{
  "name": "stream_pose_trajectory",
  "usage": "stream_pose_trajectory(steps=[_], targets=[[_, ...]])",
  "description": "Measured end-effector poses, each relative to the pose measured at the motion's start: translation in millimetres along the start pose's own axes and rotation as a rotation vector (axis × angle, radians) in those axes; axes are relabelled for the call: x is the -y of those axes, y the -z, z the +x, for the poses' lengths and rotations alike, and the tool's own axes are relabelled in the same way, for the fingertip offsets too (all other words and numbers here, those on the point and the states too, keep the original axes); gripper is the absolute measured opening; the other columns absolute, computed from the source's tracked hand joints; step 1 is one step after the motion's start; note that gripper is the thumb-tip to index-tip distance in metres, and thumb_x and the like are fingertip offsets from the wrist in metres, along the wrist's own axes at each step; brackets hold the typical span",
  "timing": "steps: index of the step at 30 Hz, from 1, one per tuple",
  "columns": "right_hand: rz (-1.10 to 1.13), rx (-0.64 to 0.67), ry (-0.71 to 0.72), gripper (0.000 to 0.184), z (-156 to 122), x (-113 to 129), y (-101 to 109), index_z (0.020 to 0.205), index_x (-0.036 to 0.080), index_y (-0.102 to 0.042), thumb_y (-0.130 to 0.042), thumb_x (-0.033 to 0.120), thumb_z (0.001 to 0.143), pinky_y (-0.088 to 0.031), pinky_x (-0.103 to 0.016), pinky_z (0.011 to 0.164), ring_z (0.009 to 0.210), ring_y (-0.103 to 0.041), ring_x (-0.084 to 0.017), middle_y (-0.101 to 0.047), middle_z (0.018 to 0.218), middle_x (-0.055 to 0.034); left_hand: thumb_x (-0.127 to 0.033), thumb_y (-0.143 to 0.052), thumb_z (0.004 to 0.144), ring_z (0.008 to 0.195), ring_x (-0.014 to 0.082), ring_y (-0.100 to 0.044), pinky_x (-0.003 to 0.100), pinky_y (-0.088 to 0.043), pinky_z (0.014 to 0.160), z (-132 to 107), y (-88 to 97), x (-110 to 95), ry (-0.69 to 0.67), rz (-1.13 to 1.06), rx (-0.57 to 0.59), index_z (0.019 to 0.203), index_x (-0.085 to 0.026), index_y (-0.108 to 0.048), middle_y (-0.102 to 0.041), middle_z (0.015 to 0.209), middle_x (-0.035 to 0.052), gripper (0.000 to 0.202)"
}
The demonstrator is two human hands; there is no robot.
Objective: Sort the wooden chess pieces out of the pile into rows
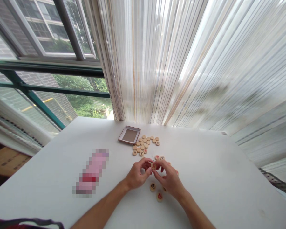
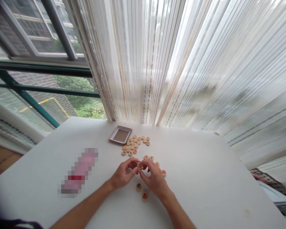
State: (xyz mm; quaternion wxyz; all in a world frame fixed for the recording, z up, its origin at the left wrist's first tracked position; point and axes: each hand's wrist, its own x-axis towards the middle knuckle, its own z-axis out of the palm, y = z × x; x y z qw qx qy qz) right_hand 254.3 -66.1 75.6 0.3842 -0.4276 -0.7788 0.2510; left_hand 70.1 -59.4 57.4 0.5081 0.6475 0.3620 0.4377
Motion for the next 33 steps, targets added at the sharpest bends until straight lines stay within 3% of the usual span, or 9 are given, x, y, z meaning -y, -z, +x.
stream_pose_trajectory(steps=[6, 23, 33], targets=[[0.010, 0.003, -0.052, 0.014, -1.5, 3.4, 2.4, 0.102, 0.024, -0.061, -0.054, 0.023, 0.090, -0.051, -0.024, 0.059, 0.076, -0.061, -0.016, -0.067, 0.093, -0.0039, -0.035, -0.057, 0.091, 0.078, 0.0163, -0.066, 0.029, -0.054, 0.074, -0.2, 0.1, -0.6, 0.003, 0.024, -0.021, 0.112, -0.016, -0.057, -0.069, 0.095, 0.0084, 0.029], [0.026, -0.028, -0.055, 0.015, -2.0, -2.1, -1.5, 0.103, 0.024, -0.061, -0.050, 0.020, 0.094, -0.050, -0.027, 0.069, 0.075, -0.061, -0.015, -0.068, 0.094, -0.0028, -0.032, -0.062, 0.088, 0.078, 0.0154, -0.065, 0.026, -0.052, 0.069, -1.4, -2.4, 1.9, -0.034, 0.095, -0.028, 0.111, -0.016, -0.055, -0.069, 0.091, 0.0066, 0.029], [0.035, -0.003, -0.067, 0.005, -1.6, -5.0, -0.5, 0.092, 0.022, -0.059, -0.059, 0.026, 0.089, -0.047, -0.025, 0.063, 0.071, -0.058, -0.014, -0.065, 0.081, -0.0005, -0.025, -0.061, 0.087, 0.079, 0.0147, -0.066, 0.026, -0.052, 0.072, -3.1, -1.5, -0.1, -0.078, 0.165, 0.021, 0.111, -0.019, -0.055, -0.070, 0.093, 0.0045, 0.026]])
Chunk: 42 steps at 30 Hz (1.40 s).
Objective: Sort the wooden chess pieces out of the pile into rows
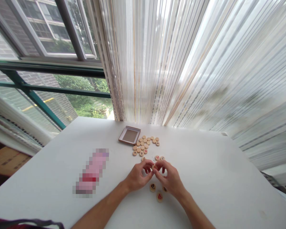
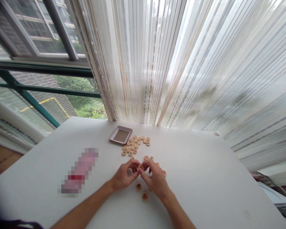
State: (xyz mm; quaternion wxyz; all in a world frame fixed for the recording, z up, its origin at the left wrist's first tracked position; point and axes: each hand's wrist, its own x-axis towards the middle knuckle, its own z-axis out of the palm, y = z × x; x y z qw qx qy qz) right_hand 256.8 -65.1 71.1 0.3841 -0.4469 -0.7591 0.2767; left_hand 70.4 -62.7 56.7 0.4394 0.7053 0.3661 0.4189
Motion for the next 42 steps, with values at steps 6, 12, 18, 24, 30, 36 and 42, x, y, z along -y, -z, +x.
stream_pose_trajectory(steps=[6, 12, 18, 24, 30, 36, 42], targets=[[-0.030, -0.017, -0.037, 0.009, -1, -6, -2, 0.085, 0.022, -0.060, -0.063, 0.030, 0.088, -0.045, -0.025, 0.063, 0.066, -0.055, -0.013, -0.063, 0.074, 0.0008, -0.021, -0.060, 0.086, 0.081, 0.0148, -0.067, 0.026, -0.052, 0.073, -1, -1.2, 3, -0.019, 0.035, 0.038, 0.110, -0.020, -0.056, -0.072, 0.095, 0.0041, 0.025], [-0.016, -0.024, -0.040, 0.013, 0, -4, -2, 0.084, 0.022, -0.061, -0.060, 0.033, 0.091, -0.045, -0.024, 0.062, 0.065, -0.055, -0.013, -0.064, 0.074, 0.0004, -0.023, -0.061, 0.086, 0.076, 0.0141, -0.066, 0.025, -0.052, 0.071, -1, -0.5, 2, -0.017, 0.070, 0.026, 0.110, -0.020, -0.057, -0.072, 0.092, 0.0034, 0.024], [-0.010, -0.021, -0.025, 0.013, 0, -2, -1, 0.089, 0.022, -0.062, -0.054, 0.030, 0.094, -0.045, -0.025, 0.064, 0.066, -0.056, -0.013, -0.065, 0.077, 0.0000, -0.027, -0.061, 0.087, 0.075, 0.0143, -0.064, 0.025, -0.051, 0.068, 0, -0.1, 2, 0.002, 0.077, 0.015, 0.109, -0.019, -0.057, -0.070, 0.087, 0.0037, 0.024], [0.013, -0.025, -0.002, 0.009, -1, 0, 0, 0.096, 0.023, -0.062, -0.054, 0.022, 0.091, -0.048, -0.025, 0.067, 0.070, -0.058, -0.014, -0.067, 0.084, -0.0010, -0.029, -0.061, 0.087, 0.076, 0.0151, -0.064, 0.025, -0.051, 0.068, 0, 0.3, 6, 0.028, 0.042, -0.002, 0.111, -0.018, -0.056, -0.069, 0.088, 0.0051, 0.026], [0.012, -0.003, 0.017, 0.022, -1, 0, 2, 0.102, 0.024, -0.061, -0.052, 0.013, 0.086, -0.049, -0.025, 0.068, 0.075, -0.061, -0.014, -0.068, 0.091, -0.0011, -0.030, -0.061, 0.088, 0.078, 0.0156, -0.064, 0.026, -0.051, 0.068, 1, 0.3, 5, 0.030, -0.006, -0.010, 0.111, -0.018, -0.056, -0.069, 0.092, 0.0064, 0.027], [0.022, 0.000, 0.021, 0.018, -1, 2, 3, 0.101, 0.024, -0.060, -0.054, 0.015, 0.086, -0.051, -0.027, 0.070, 0.074, -0.061, -0.014, -0.067, 0.092, -0.0015, -0.031, -0.060, 0.089, 0.080, 0.0163, -0.065, 0.026, -0.050, 0.070, 1, 0.3, 3, 0.048, -0.020, -0.013, 0.114, -0.018, -0.055, -0.069, 0.090, 0.0066, 0.029], [0.021, 0.015, 0.026, 0.017, 0, 5, 5, 0.102, 0.023, -0.060, -0.056, 0.018, 0.086, -0.052, -0.027, 0.068, 0.077, -0.061, -0.015, -0.068, 0.094, -0.0030, -0.031, -0.060, 0.089, 0.083, 0.0172, -0.066, 0.027, -0.051, 0.072, 1, 0.3, 1, 0.046, -0.045, -0.021, 0.115, -0.017, -0.055, -0.070, 0.093, 0.0080, 0.030]])
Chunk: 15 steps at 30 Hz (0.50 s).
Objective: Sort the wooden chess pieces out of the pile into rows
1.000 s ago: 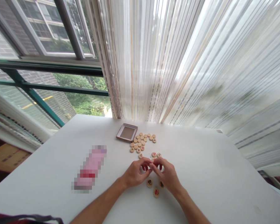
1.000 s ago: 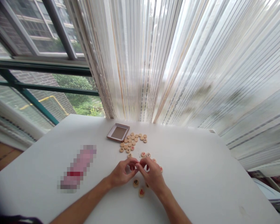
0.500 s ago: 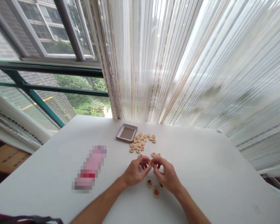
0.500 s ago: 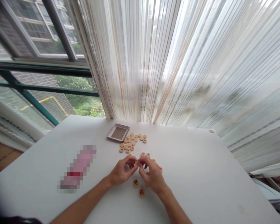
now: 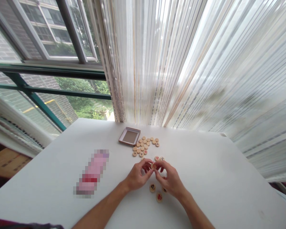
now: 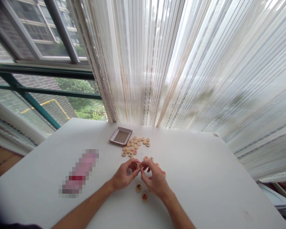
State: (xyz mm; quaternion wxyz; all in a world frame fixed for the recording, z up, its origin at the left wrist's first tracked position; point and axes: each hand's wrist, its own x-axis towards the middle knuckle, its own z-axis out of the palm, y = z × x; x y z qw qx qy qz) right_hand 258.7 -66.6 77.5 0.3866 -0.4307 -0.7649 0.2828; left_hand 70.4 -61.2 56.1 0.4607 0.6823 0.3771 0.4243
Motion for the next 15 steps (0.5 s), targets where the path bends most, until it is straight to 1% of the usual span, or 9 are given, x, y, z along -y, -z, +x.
stream_pose_trajectory(steps=[3, 8, 15], targets=[[0.001, -0.005, 0.020, 0.017, 0.6, -0.8, -0.8, 0.102, 0.023, -0.060, -0.056, 0.018, 0.086, -0.052, -0.028, 0.071, 0.076, -0.062, -0.015, -0.068, 0.093, -0.0029, -0.032, -0.058, 0.091, 0.081, 0.0170, -0.065, 0.028, -0.051, 0.073, 0.4, 0.8, -0.5, -0.007, -0.015, 0.004, 0.115, -0.017, -0.056, -0.069, 0.095, 0.0085, 0.028], [-0.001, -0.014, 0.029, 0.017, 1.1, -2.6, -3.3, 0.102, 0.024, -0.060, -0.056, 0.018, 0.087, -0.053, -0.027, 0.071, 0.075, -0.062, -0.014, -0.068, 0.092, -0.0024, -0.033, -0.053, 0.094, 0.073, 0.0143, -0.064, 0.028, -0.052, 0.072, 1.7, 2.9, 0.1, 0.000, -0.066, 0.013, 0.114, -0.016, -0.056, -0.069, 0.090, 0.0071, 0.027], [-0.007, -0.033, 0.044, 0.014, 0.2, -5.5, -6.0, 0.101, 0.023, -0.061, -0.057, 0.019, 0.088, -0.054, -0.027, 0.070, 0.073, -0.062, -0.014, -0.068, 0.090, -0.0022, -0.037, -0.057, 0.092, 0.074, 0.0154, -0.065, 0.027, -0.052, 0.069, 2.3, 1.3, 4.9, 0.046, -0.113, 0.001, 0.113, -0.015, -0.057, -0.069, 0.090, 0.0082, 0.030]])
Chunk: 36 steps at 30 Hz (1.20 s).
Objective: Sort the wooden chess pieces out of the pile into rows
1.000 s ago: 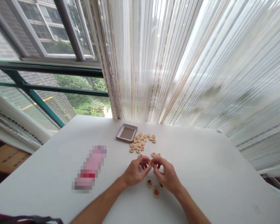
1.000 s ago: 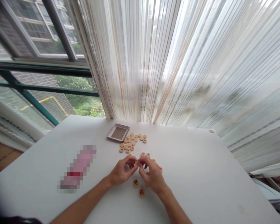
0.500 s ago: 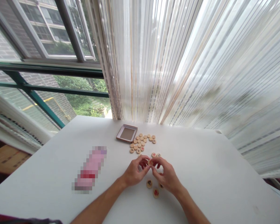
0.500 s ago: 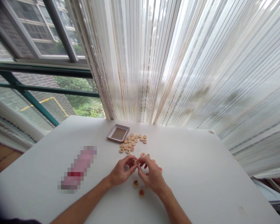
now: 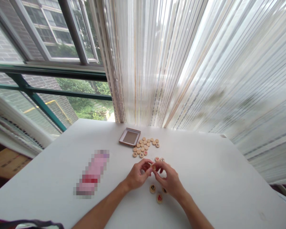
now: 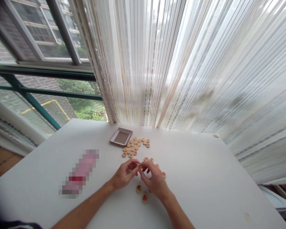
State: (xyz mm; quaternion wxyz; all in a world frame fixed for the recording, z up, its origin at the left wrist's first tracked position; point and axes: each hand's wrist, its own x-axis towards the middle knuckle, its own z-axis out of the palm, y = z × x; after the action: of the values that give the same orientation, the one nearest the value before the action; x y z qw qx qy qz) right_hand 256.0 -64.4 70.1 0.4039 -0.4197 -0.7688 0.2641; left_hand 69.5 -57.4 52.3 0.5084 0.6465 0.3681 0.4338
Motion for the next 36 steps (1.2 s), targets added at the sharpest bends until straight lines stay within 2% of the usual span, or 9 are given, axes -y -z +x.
stream_pose_trajectory(steps=[5, 11, 16, 22, 28, 32, 36], targets=[[-0.008, 0.027, 0.007, 0.014, -2.0, 1.5, -2.2, 0.098, 0.023, -0.061, -0.057, 0.017, 0.086, -0.053, -0.027, 0.067, 0.075, -0.062, -0.016, -0.066, 0.087, -0.0030, -0.038, -0.064, 0.087, 0.079, 0.0161, -0.065, 0.026, -0.050, 0.070, 0.1, -0.6, 2.4, 0.013, 0.030, -0.025, 0.103, -0.014, -0.058, -0.069, 0.089, 0.0076, 0.029], [-0.020, 0.082, 0.016, 0.018, -3.4, 6.2, -5.8, 0.099, 0.024, -0.060, -0.058, 0.014, 0.083, -0.051, -0.027, 0.067, 0.076, -0.060, -0.016, -0.064, 0.088, -0.0025, -0.042, -0.069, 0.082, 0.065, 0.0126, -0.061, 0.024, -0.047, 0.061, 0.3, 1.0, 4.3, 0.054, 0.050, -0.032, 0.091, -0.014, -0.059, -0.068, 0.075, 0.0030, 0.032], [-0.060, 0.090, 0.025, 0.011, -4.0, 3.8, -6.7, 0.092, 0.023, -0.059, -0.059, 0.016, 0.084, -0.050, -0.027, 0.068, 0.074, -0.059, -0.016, -0.062, 0.082, -0.0016, -0.044, -0.067, 0.083, 0.069, 0.0158, -0.067, 0.025, -0.049, 0.063, 0.0, 0.9, 1.2, 0.063, 0.035, -0.021, 0.089, -0.013, -0.061, -0.073, 0.081, 0.0071, 0.032], [-0.080, 0.091, 0.006, 0.007, -4.9, 0.5, -6.0, 0.092, 0.023, -0.058, -0.060, 0.020, 0.085, -0.049, -0.025, 0.063, 0.075, -0.059, -0.016, -0.061, 0.081, -0.0018, -0.045, -0.064, 0.086, 0.076, 0.0189, -0.071, 0.026, -0.052, 0.066, -0.3, 0.5, 1.1, 0.069, 0.058, -0.020, 0.091, -0.014, -0.064, -0.074, 0.086, 0.0084, 0.031], [-0.067, 0.052, 0.009, 0.006, -1.9, 1.9, -3.3, 0.091, 0.024, -0.061, -0.060, 0.022, 0.086, -0.048, -0.024, 0.055, 0.075, -0.061, -0.017, -0.063, 0.080, -0.0019, -0.046, -0.055, 0.091, 0.074, 0.0173, -0.068, 0.027, -0.052, 0.068, 0.2, 0.8, 1.2, 0.037, 0.053, -0.003, 0.093, -0.014, -0.064, -0.072, 0.081, 0.0064, 0.033], [-0.054, 0.054, 0.022, 0.008, -0.7, 1.8, -1.8, 0.093, 0.024, -0.060, -0.061, 0.021, 0.085, -0.050, -0.026, 0.060, 0.076, -0.061, -0.017, -0.064, 0.082, -0.0023, -0.043, -0.049, 0.095, 0.072, 0.0153, -0.065, 0.026, -0.051, 0.069, 0.7, 1.1, -3.0, 0.029, 0.082, -0.009, 0.095, -0.014, -0.066, -0.070, 0.081, 0.0057, 0.034], [-0.057, 0.044, 0.017, 0.010, -0.4, 0.2, -0.5, 0.095, 0.024, -0.059, -0.059, 0.019, 0.086, -0.051, -0.029, 0.070, 0.077, -0.060, -0.017, -0.064, 0.085, -0.0021, -0.040, -0.046, 0.097, 0.070, 0.0143, -0.063, 0.026, -0.051, 0.068, 0.3, 0.9, -1.7, 0.028, 0.079, -0.005, 0.106, -0.015, -0.064, -0.069, 0.083, 0.0055, 0.032]])
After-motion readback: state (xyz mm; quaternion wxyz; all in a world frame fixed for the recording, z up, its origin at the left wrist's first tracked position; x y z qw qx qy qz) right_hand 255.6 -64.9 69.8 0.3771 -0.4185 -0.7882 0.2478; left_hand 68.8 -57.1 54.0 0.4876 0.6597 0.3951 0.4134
